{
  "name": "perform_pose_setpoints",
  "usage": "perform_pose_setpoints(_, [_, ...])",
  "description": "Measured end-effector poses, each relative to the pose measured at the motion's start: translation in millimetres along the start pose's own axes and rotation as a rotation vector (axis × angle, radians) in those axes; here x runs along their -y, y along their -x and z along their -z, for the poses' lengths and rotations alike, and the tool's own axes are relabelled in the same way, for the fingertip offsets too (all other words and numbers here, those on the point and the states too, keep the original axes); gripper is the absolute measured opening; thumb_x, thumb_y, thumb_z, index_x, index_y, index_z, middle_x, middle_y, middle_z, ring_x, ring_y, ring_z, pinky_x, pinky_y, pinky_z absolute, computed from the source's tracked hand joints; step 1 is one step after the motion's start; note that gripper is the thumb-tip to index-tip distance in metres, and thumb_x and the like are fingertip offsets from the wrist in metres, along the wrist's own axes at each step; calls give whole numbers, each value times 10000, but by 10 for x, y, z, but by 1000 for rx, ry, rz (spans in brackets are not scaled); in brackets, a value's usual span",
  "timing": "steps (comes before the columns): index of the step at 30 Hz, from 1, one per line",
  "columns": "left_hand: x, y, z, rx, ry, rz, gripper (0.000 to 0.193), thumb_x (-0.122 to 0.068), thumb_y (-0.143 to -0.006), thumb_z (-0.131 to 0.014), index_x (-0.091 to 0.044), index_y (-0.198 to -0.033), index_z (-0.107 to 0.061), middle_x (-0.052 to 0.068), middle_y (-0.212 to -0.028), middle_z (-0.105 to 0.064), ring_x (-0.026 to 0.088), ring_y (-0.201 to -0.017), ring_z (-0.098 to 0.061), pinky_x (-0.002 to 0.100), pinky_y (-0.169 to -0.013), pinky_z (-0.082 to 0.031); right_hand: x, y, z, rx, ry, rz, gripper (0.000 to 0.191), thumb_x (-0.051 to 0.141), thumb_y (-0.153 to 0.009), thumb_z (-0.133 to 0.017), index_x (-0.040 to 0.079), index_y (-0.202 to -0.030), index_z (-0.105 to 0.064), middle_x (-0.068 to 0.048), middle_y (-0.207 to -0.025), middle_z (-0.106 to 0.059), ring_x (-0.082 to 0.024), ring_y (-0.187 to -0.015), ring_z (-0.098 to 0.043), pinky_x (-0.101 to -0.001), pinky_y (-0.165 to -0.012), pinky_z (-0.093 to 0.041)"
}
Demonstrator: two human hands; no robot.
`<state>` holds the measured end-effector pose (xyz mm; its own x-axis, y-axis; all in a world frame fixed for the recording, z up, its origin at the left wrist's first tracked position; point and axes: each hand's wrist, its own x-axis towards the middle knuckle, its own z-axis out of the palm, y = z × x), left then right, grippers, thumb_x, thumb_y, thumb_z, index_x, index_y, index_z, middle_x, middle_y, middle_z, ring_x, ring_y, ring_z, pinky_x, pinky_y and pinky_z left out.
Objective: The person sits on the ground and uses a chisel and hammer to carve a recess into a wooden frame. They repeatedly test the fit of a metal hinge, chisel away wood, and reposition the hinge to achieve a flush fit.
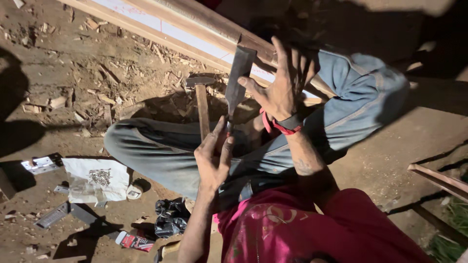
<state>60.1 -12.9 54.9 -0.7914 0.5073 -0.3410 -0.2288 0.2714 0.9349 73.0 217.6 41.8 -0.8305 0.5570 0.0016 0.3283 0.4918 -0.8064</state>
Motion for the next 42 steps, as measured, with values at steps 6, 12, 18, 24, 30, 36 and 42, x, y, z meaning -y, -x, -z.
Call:
perform_pose_setpoints(6, [-59,-30,69,14,-6,-40,476,-50,-956,-676,-30,-1426,-598,146,-1095,-765,159,-919,-736,279,-822,-560,-13,25,-1,-29,604,-4,1062,752,-819,-820,113,-1569,-424,-182,-1427,-529,-388,-1363,-434,-618,-1195,-167])
perform_pose_setpoints(12, [-165,-77,172,56,-55,85,476,-77,-951,-692,-46,-1420,-616,137,-1023,-765,158,-741,-658,283,-717,-540,-58,14,-37,-15,587,-60,1070,782,-801,-817,120,-1555,-447,-156,-1370,-561,-356,-1328,-463,-571,-1175,-240])
perform_pose_setpoints(18, [-316,-149,303,85,-7,57,446,-53,-975,-645,-15,-1416,-593,176,-1163,-750,169,-974,-733,288,-833,-568,-24,-50,-43,-22,584,-147,1090,796,-734,-839,67,-1467,-492,-192,-1301,-565,-368,-1258,-453,-564,-1127,-242])
perform_pose_setpoints(24, [-256,-332,424,129,-83,1,423,-32,-957,-642,18,-1377,-623,179,-1156,-761,161,-1004,-742,285,-871,-567,15,-100,-100,-87,555,-153,1022,726,-670,-880,73,-1375,-534,-152,-1238,-588,-353,-1218,-456,-564,-1101,-229])
perform_pose_setpoints(30, [-145,-243,257,57,-10,135,432,-26,-937,-663,36,-1363,-632,130,-1121,-776,90,-906,-683,262,-804,-553,19,-114,-87,-98,525,-124,966,674,-716,-890,80,-1394,-543,-136,-1233,-603,-334,-1238,-472,-569,-1134,-228])
perform_pose_setpoints(36, [-74,-235,269,94,92,52,382,-29,-986,-620,35,-1362,-643,56,-1043,-771,51,-895,-633,227,-803,-523,53,-108,-77,-129,529,-110,956,689,-728,-870,54,-1372,-559,-158,-1237,-600,-360,-1241,-460,-581,-1117,-232])
perform_pose_setpoints(42, [-195,-249,68,-21,106,183,383,-68,-977,-654,-1,-1354,-664,-100,-705,-516,-6,-580,-421,188,-530,-326,87,-135,-61,-134,500,-79,906,688,-791,-842,66,-1387,-560,-151,-1229,-584,-339,-1212,-477,-562,-1103,-263])
